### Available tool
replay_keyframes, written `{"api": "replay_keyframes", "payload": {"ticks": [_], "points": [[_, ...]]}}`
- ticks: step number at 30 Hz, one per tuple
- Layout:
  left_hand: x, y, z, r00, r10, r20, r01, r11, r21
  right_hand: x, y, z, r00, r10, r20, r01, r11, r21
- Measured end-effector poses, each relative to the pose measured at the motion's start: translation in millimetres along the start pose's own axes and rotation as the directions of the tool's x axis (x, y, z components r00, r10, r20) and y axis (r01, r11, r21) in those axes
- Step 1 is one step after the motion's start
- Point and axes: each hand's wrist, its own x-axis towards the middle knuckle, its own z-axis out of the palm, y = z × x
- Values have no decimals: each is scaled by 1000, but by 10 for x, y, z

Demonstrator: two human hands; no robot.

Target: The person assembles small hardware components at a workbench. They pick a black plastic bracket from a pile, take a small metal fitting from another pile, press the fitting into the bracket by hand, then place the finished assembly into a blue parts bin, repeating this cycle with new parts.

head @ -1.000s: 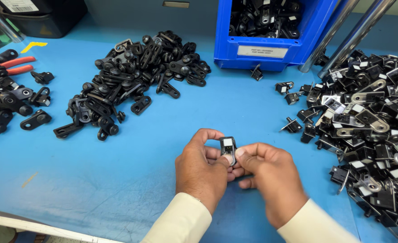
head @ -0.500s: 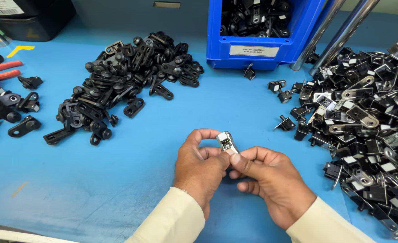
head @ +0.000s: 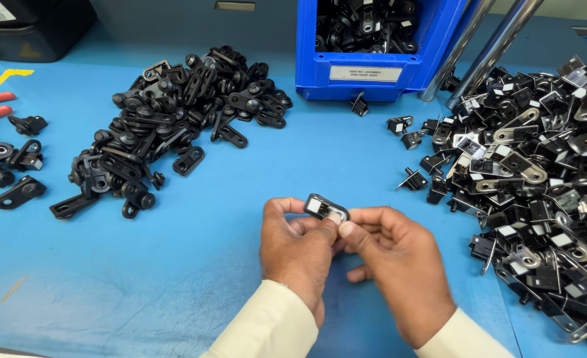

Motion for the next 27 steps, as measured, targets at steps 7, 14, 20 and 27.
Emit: {"api": "replay_keyframes", "payload": {"ticks": [7, 14, 20, 27], "points": [[-20, 106, -153, 976, -180, 119, 149, 961, 234, 250, -1, -363, 974, 161, 158, -170, 984, 48], [51, 159, -209, 952, -117, 282, 38, 962, 270, 326, -36, -499, 950, 230, 213, -244, 969, 42], [59, 121, -172, 960, -86, 266, 16, 968, 252, 297, 92, -398, 959, 217, 183, -252, 948, 195], [-22, 34, -29, 982, 163, 93, -187, 885, 426, 161, -12, -153, 965, 251, -82, -221, 936, 273]]}}
